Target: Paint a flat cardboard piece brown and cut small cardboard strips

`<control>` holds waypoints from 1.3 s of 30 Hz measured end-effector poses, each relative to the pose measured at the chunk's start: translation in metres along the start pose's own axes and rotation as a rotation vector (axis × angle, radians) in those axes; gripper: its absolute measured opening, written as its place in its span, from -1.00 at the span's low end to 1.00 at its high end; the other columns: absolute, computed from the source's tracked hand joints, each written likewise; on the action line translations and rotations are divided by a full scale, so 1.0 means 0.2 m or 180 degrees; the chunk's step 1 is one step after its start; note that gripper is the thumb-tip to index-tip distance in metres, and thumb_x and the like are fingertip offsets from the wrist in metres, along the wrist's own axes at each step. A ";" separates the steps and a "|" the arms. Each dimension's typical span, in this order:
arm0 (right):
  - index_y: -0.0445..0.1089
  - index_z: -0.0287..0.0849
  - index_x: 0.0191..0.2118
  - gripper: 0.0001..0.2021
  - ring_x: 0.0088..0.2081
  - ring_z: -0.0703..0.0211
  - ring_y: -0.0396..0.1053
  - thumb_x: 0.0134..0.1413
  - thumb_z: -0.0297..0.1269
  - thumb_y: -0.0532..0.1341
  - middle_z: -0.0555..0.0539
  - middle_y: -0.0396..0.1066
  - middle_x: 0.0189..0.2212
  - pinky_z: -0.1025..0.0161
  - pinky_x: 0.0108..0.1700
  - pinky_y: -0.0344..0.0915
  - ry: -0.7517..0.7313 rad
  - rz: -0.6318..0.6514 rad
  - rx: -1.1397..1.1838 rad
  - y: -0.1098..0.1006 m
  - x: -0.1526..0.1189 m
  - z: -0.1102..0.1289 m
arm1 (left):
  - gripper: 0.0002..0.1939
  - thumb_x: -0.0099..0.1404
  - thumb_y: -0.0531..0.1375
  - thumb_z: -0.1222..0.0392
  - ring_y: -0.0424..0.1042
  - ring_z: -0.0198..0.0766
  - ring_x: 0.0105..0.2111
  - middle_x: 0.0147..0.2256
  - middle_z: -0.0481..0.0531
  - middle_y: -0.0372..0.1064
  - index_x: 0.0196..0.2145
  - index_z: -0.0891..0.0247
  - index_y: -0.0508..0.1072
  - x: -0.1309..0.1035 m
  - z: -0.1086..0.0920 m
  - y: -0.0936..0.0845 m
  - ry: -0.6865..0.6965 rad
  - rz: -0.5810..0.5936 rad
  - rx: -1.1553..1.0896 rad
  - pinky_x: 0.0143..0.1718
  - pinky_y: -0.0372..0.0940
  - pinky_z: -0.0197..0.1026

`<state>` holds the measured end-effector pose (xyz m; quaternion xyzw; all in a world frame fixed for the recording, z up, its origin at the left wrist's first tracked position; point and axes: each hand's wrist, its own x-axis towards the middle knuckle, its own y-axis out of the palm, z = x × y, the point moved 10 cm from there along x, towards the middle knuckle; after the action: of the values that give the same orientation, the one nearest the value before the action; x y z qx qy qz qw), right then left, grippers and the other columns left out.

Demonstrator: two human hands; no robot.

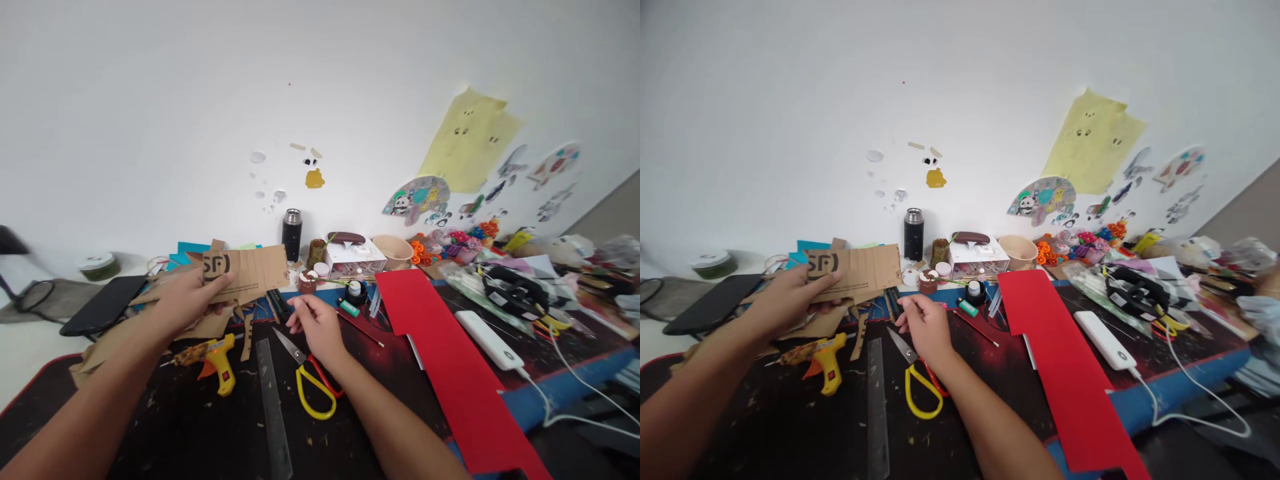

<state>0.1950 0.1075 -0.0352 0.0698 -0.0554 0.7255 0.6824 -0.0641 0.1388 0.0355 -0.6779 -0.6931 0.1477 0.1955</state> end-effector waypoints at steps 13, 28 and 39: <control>0.62 -0.11 0.28 -0.53 0.10 -0.24 0.63 0.31 -0.19 0.51 -0.26 0.66 0.08 0.06 0.12 0.46 0.0057 0.1516 -0.3787 -0.12 -0.48 0.04 | -0.40 0.08 0.41 -0.50 0.37 -0.13 -0.61 -0.66 0.00 0.41 -0.49 0.10 0.45 -0.01 -0.02 0.00 0.0009 0.0059 -0.0363 -0.55 0.20 -0.14; 0.58 -0.14 -0.19 -0.85 -0.41 0.22 0.44 0.15 -0.30 0.50 0.02 0.52 -0.32 0.30 -0.33 0.33 0.0812 0.0794 -0.1107 -0.24 -0.46 -0.18 | -0.35 0.09 0.39 -0.54 0.38 -0.19 -0.62 -0.54 0.04 0.57 -0.43 0.13 0.45 0.05 0.10 0.06 0.0044 0.0142 -0.0585 -0.56 0.22 -0.18; 0.57 -0.16 0.04 -0.32 -0.68 0.42 0.16 0.14 0.36 0.55 0.11 0.46 -0.43 0.37 -0.61 0.09 0.1142 0.0559 0.2103 0.00 -0.32 -0.23 | -0.44 0.11 0.43 -0.41 0.35 -0.22 -0.63 -0.59 0.05 0.52 -0.48 0.16 0.47 0.05 0.15 0.10 -0.0107 0.0198 -0.0810 -0.57 0.19 -0.18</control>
<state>0.1978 0.0517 -0.0915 0.1528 0.2960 0.7606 0.5573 -0.0599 0.1519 0.0006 -0.7158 -0.6881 0.0758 0.0916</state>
